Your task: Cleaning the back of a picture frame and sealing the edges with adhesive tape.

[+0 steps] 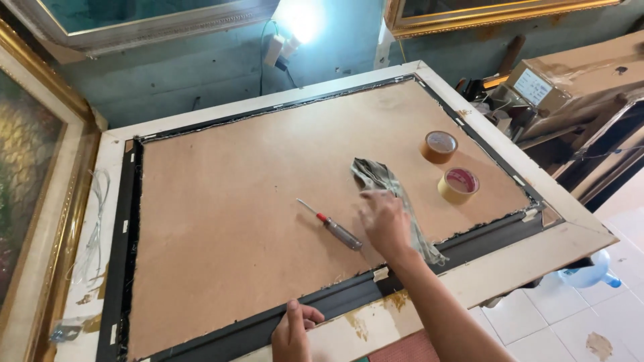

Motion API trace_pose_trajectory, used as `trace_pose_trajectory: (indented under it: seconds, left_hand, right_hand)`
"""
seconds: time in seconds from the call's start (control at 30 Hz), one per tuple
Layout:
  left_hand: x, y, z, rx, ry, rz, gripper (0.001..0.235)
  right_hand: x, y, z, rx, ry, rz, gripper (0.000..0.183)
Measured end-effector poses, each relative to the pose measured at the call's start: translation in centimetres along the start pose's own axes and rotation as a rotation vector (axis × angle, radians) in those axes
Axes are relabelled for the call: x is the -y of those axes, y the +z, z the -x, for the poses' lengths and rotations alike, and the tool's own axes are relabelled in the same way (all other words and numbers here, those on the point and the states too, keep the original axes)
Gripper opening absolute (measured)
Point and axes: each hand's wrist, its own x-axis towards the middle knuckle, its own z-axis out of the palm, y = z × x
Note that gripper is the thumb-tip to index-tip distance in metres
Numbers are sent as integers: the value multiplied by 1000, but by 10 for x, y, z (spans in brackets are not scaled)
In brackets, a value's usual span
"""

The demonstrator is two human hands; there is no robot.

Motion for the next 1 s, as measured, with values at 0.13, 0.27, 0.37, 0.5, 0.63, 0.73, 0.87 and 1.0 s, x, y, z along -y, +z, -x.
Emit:
trace_pose_trajectory:
  seconds: [0.13, 0.27, 0.37, 0.5, 0.63, 0.73, 0.87, 1.0]
  left_hand:
    - [-9, 4, -4, -13, -17, -3, 71]
    - [-16, 8, -4, 0, 143, 27, 62]
    - [-35, 2, 0, -17, 320, -6, 40]
    - [-56, -1, 3, -155, 941, 6, 32]
    - [-99, -8, 48, -28, 1311, -12, 66]
    - [-100, -2, 60, 263, 1174, 31, 73]
    - [-92, -1, 46, 354, 787, 139, 12]
    - [-88, -1, 40, 529, 249, 667, 11]
  right_hand:
    - [-34, -21, -28, 113, 376, 111, 64]
    - [-46, -34, -25, 286, 501, -37, 29]
    - [-10, -78, -11, 353, 538, -435, 21]
    - [3, -107, 14, 392, 132, -1042, 19]
    - [45, -127, 39, 430, -326, -1226, 12]
    - [57, -119, 55, 353, -280, -1538, 19]
    - [53, -115, 69, -11, 37, -1584, 19]
    - [40, -89, 96, -142, 218, -1170, 17]
